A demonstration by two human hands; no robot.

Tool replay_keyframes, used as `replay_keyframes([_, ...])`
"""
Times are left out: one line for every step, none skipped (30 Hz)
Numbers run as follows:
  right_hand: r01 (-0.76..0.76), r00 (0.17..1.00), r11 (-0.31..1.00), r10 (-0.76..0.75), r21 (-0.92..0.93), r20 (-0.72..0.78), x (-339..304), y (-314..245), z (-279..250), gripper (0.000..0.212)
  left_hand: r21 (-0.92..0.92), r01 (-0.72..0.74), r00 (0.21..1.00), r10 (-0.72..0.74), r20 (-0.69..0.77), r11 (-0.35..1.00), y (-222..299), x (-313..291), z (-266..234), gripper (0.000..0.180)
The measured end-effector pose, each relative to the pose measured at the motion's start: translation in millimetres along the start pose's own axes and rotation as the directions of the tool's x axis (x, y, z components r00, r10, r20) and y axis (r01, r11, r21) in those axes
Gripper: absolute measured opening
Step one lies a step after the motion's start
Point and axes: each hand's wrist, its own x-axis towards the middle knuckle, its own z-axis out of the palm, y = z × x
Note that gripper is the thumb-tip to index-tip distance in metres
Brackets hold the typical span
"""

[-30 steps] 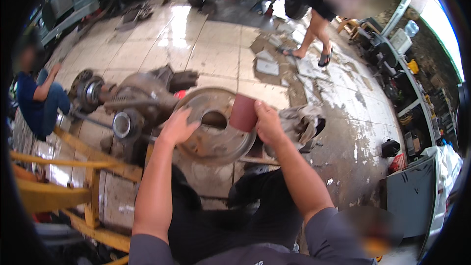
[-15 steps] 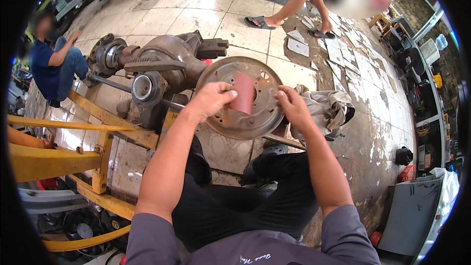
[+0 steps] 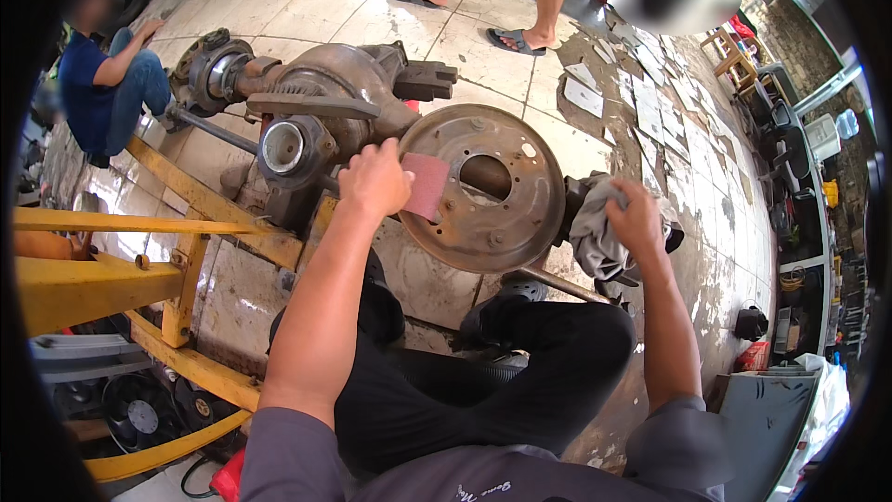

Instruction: The person sands a brake drum with sandpaper while sitting on the floor. They hold the drum with one hand and rub the sandpaper over its surface with the other.

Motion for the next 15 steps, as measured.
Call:
replay_keyframes([0.0,0.999,0.999,0.002,0.037,-0.045,8.3,-20.1,-6.6,0.032,0.017,-0.081,0.996,0.082,-0.025,0.997,1.5,-2.1,2.3,0.066])
replay_keyframes([0.002,0.996,0.997,0.005,0.074,-0.093,18.5,-36.4,-6.7,0.03,0.037,-0.163,0.985,0.165,-0.052,0.986,4.1,-3.6,3.9,0.07])
replay_keyframes([0.032,0.99,0.994,-0.018,0.106,-0.138,29.5,-45.3,1.8,0.029,0.065,-0.195,0.981,0.196,-0.006,0.979,8.1,-5.9,6.8,0.075])
replay_keyframes([0.063,0.982,0.989,-0.038,0.131,-0.186,41.1,-51.6,10.3,0.029,0.087,-0.234,0.972,0.231,0.039,0.968,14.0,-7.2,11.0,0.08])
replay_keyframes([0.093,0.971,0.983,-0.054,0.157,-0.234,51.3,-56.3,20.5,0.028,0.11,-0.272,0.961,0.263,0.087,0.956,19.0,-8.5,15.2,0.085])
replay_keyframes([0.075,0.971,0.98,-0.029,0.186,-0.237,60.7,-61.2,32.3,0.026,0.136,-0.271,0.96,0.256,0.117,0.953,22.2,-9.7,18.4,0.086])
replay_keyframes([0.084,0.969,0.97,-0.027,0.227,-0.245,68.5,-63.3,46.6,0.025,0.16,-0.275,0.956,0.253,0.147,0.948,26.2,-10.2,21.0,0.087])
replay_keyframes([0.092,0.967,0.958,-0.022,0.271,-0.252,75.6,-62.7,63.2,0.023,0.186,-0.279,0.952,0.247,0.179,0.942,29.6,-9.5,22.4,0.088])
replay_keyframes([0.069,0.97,0.954,0.004,0.292,-0.242,84.4,-59.1,80.8,0.024,0.201,-0.266,0.951,0.222,0.215,0.943,33.0,-8.0,21.1,0.09])
replay_keyframes([0.044,0.974,0.948,0.03,0.317,-0.226,92.2,-54.9,100.4,0.024,0.214,-0.258,0.952,0.211,0.219,0.942,32.9,-6.5,23.6,0.09])
replay_keyframes([0.018,0.976,0.94,0.058,0.341,-0.21,96.4,-57.1,110.6,0.024,0.228,-0.252,0.954,0.202,0.224,0.94,32.2,-5.3,26.2,0.09])
replay_keyframes([0.022,0.989,0.948,0.025,0.317,-0.144,98.7,-56.5,117.1,0.025,0.242,-0.249,0.954,0.194,0.229,0.938,32.7,-4.4,29.1,0.09])
replay_keyframes([0.028,0.997,0.954,-0.006,0.299,-0.074,100.3,-60.9,120.3,0.026,0.254,-0.239,0.956,0.181,0.231,0.937,33.8,-4.3,30.0,0.09])
replay_keyframes([0.034,0.999,0.959,-0.035,0.283,-0.001,100.7,-65.8,120.8,0.026,0.267,-0.229,0.957,0.167,0.236,0.936,34.3,-5.7,29.7,0.089])
replay_keyframes([0.057,0.98,0.951,-0.111,0.305,0.164,101.9,-67.5,115.7,0.036,0.28,-0.221,0.958,0.155,0.242,0.934,34.8,-6.8,29.5,0.089])
